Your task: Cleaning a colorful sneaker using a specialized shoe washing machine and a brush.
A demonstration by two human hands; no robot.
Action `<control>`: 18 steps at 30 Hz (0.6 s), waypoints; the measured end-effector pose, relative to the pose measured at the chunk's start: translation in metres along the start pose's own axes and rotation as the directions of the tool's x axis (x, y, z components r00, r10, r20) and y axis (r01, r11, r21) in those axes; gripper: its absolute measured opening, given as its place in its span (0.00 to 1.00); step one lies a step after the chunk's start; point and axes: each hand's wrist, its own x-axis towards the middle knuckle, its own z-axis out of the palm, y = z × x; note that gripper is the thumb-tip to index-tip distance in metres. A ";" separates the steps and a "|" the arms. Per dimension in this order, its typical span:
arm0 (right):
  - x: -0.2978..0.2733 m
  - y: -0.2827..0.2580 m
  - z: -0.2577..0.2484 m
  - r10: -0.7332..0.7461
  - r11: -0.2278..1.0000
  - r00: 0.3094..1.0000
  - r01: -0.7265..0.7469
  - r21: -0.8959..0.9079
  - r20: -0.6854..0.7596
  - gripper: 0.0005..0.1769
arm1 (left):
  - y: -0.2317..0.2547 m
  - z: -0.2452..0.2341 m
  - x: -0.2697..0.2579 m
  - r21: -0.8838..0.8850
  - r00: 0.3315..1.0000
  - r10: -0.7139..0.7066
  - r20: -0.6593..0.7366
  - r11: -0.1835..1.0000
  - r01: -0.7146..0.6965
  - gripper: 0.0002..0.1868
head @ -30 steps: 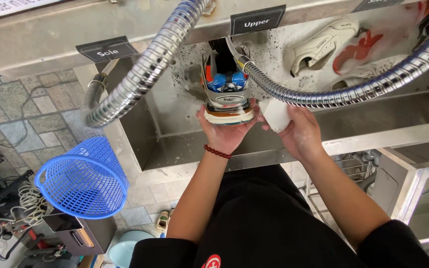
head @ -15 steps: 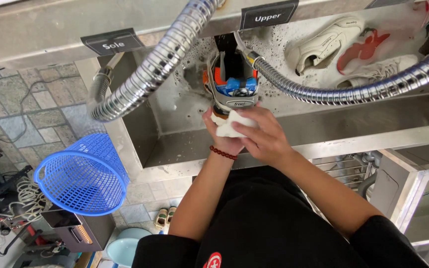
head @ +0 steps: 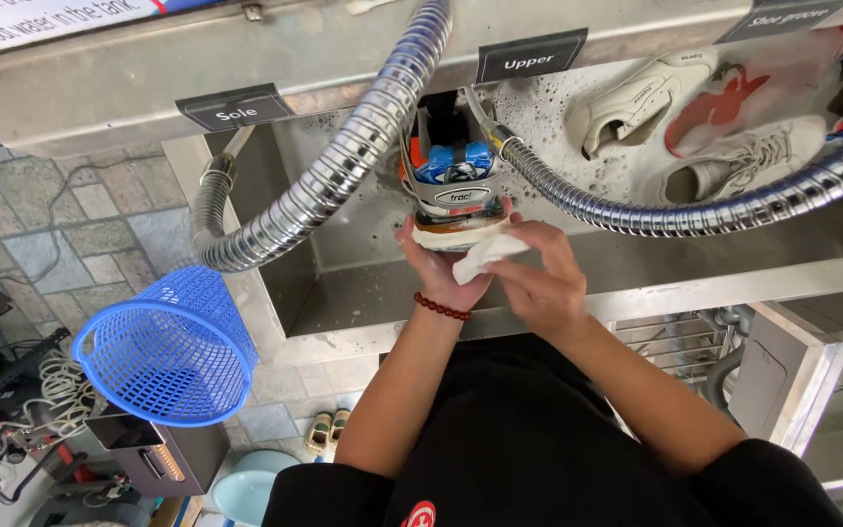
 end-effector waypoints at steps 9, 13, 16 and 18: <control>0.001 -0.008 -0.003 0.487 0.869 0.873 -0.488 0.075 0.035 0.21 | 0.011 0.037 -0.004 -0.006 0.974 0.008 0.225 1.000 -0.007 0.49; -0.005 0.002 0.006 0.347 0.937 0.937 -0.344 -0.067 0.043 0.20 | 0.008 0.002 -0.007 0.026 1.000 -0.009 0.020 1.000 0.009 0.46; -0.001 -0.006 0.005 0.404 0.912 0.913 -0.400 -0.088 0.047 0.19 | 0.007 0.007 -0.002 -0.012 0.996 -0.034 0.080 0.999 0.035 0.47; -0.007 -0.014 0.008 0.402 0.916 0.914 -0.399 -0.045 0.061 0.18 | 0.006 0.011 -0.003 0.070 0.997 0.071 -0.020 0.995 -0.070 0.46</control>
